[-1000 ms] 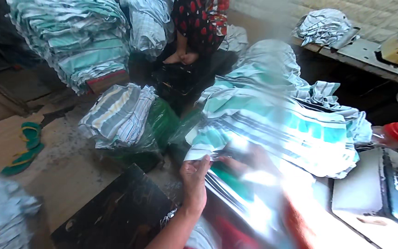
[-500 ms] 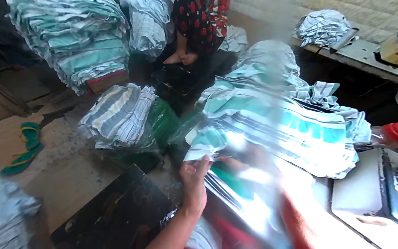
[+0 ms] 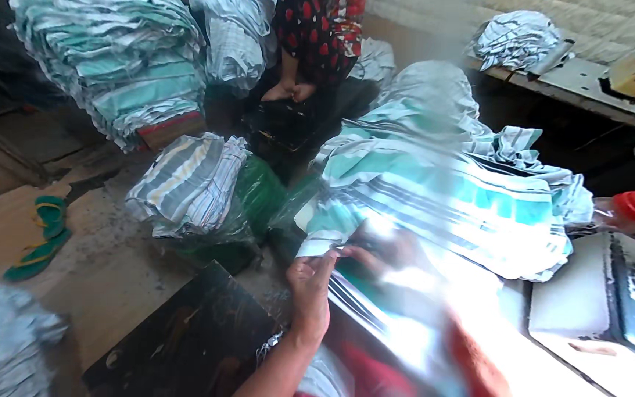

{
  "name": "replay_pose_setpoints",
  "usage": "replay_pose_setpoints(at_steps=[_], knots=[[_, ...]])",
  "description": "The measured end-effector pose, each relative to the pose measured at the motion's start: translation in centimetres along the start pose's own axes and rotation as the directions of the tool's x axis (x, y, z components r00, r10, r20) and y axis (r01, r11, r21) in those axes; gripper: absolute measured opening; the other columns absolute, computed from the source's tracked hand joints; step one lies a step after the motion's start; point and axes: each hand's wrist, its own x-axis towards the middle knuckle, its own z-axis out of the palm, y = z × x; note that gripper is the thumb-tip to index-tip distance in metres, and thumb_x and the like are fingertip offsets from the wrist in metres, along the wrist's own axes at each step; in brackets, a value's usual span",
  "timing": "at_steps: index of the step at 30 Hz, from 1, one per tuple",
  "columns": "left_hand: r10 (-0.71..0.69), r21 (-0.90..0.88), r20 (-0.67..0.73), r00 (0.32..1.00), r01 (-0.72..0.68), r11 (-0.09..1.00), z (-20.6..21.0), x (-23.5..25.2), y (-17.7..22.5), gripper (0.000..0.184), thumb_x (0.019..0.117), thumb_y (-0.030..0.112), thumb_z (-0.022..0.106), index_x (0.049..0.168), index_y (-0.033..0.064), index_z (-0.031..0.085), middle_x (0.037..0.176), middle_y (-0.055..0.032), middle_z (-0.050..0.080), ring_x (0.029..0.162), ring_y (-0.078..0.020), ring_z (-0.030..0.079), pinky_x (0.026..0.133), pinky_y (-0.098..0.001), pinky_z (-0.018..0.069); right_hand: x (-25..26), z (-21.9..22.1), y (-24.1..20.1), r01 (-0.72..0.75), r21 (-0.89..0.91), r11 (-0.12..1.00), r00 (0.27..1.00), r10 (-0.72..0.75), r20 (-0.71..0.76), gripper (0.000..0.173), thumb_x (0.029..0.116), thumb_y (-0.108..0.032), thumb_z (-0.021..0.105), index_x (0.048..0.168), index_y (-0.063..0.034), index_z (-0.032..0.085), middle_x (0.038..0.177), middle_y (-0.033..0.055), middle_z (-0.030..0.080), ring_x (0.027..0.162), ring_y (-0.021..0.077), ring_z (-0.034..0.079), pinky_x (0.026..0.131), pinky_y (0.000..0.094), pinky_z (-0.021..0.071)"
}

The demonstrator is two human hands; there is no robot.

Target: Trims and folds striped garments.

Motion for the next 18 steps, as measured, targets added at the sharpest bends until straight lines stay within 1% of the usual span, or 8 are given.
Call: replay_pose_setpoints(at_steps=[3, 7, 13, 16, 18], knots=[[-0.025, 0.015, -0.003, 1.0, 0.025, 1.0, -0.1, 0.1, 0.1, 0.011, 0.0905, -0.013, 0.061, 0.101, -0.0094, 0.059, 0.092, -0.0124, 0.073, 0.088, -0.0177, 0.073, 0.088, -0.0362, 0.0612, -0.1, -0.1, 0.2, -0.03, -0.001, 1.0, 1.0, 0.03, 0.003, 0.041, 0.1016, -0.048, 0.058, 0.098, -0.0086, 0.071, 0.08, 0.004, 0.071, 0.067, 0.0124, 0.067, 0.06, 0.0348, 0.0554], [-0.059, -0.014, -0.016, 0.998, 0.059, 0.998, 0.0, 0.1, 0.4, 0.01, 0.0913, -0.013, 0.059, 0.1, -0.0089, 0.059, 0.091, -0.0126, 0.073, 0.086, -0.0183, 0.074, 0.087, -0.0366, 0.062, -0.2, -0.5, 0.2, -0.056, 0.014, 0.998, 0.998, 0.055, 0.035, 0.047, 0.0991, -0.054, 0.059, 0.103, -0.0078, 0.069, 0.081, 0.0048, 0.07, 0.068, 0.0133, 0.065, 0.06, 0.0366, 0.0531], [-0.027, 0.024, 0.018, 0.999, 0.027, 0.999, -0.3, 0.2, 0.1, 0.008, 0.092, -0.012, 0.059, 0.099, -0.0077, 0.059, 0.09, -0.0109, 0.073, 0.086, -0.0166, 0.073, 0.087, -0.0355, 0.0613, 0.2, -0.1, -0.4, -0.058, 0.001, 0.998, 0.997, 0.058, 0.053, 0.049, 0.099, -0.056, 0.058, 0.105, -0.0082, 0.067, 0.082, 0.0045, 0.071, 0.071, 0.0143, 0.067, 0.06, 0.0381, 0.0536], [-0.014, 0.04, 0.032, 0.999, 0.013, 0.999, -0.3, 0.1, 0.1, 0.009, 0.0918, -0.012, 0.059, 0.1, -0.0075, 0.059, 0.091, -0.0102, 0.073, 0.087, -0.0155, 0.073, 0.089, -0.0352, 0.0609, 0.5, 0.4, -0.7, -0.041, -0.01, 0.999, 0.999, 0.041, 0.027, 0.047, 0.1001, -0.053, 0.058, 0.103, -0.0074, 0.067, 0.079, 0.0048, 0.07, 0.067, 0.0154, 0.066, 0.057, 0.0385, 0.0521], [-0.013, 0.046, 0.032, 0.999, 0.012, 0.999, -0.3, 0.0, 0.1, 0.01, 0.0913, -0.012, 0.06, 0.1, -0.0082, 0.06, 0.092, -0.0107, 0.073, 0.089, -0.0157, 0.073, 0.089, -0.0352, 0.0607, 0.6, 0.6, -0.8, -0.031, -0.019, 0.999, 0.999, 0.032, 0.015, 0.045, 0.1015, -0.052, 0.056, 0.101, -0.008, 0.067, 0.078, 0.004, 0.07, 0.066, 0.0151, 0.066, 0.058, 0.0386, 0.0523]])
